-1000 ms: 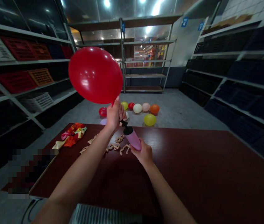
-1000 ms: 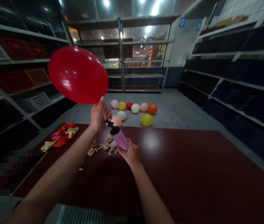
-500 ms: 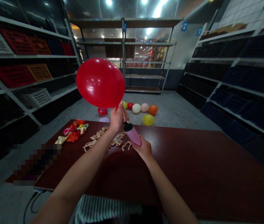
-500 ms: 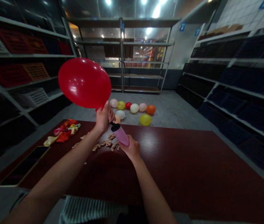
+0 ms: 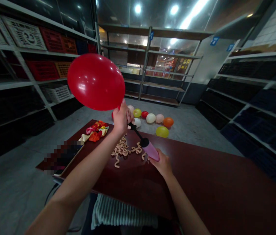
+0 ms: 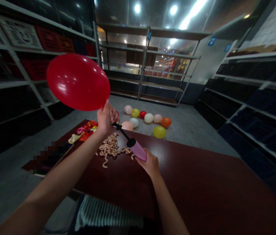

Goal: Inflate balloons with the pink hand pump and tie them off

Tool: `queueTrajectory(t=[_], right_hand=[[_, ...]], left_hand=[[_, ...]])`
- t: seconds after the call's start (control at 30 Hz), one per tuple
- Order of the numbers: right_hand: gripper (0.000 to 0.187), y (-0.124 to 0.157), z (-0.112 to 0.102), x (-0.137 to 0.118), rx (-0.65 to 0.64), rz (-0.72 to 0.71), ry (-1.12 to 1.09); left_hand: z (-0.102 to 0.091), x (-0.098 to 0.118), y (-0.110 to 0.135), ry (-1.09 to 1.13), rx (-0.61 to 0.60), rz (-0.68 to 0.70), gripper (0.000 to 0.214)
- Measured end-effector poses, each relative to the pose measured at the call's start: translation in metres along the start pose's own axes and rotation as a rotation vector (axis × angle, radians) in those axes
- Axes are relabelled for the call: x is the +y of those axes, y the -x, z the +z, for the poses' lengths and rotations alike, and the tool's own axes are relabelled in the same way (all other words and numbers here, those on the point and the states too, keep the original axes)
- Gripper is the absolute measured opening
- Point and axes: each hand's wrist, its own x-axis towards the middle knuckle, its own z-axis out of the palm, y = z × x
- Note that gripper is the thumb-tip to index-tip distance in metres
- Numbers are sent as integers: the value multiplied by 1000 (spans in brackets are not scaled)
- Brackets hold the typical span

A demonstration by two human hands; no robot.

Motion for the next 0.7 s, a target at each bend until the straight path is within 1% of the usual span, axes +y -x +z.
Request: queueTrajectory(t=[0.1,0.17,0.23,0.3,0.43,0.5,0.57,0.63,0.7], right_hand=[[41,0,0,-1,30,-18,12],[43,0,1,0,46,-24,13],[44,-1,2,1,65,-27,14],[43,-1,1,4,92,-20,22],[41,-2,-1,8,139,8,21],[41,-4,-1,9,150,30,-2],[41,-5,0,9,161,77,-17],[41,-7,1,8,163,136,-20],[41,-8,1,7,155,185,-21]], left_hand=[[3,24,-8,-11,-20,54,61],[9,32,-11,-7,-25,53,59],[18,34,-12,7,-24,29,58],[29,28,-12,27,-19,10,56],[56,6,-16,66,24,-37,53],[67,-10,-17,63,11,-60,54],[76,-31,-17,29,-49,-82,57],[81,-57,-12,-17,-91,-119,59],[82,-84,-4,-45,-81,-179,58]])
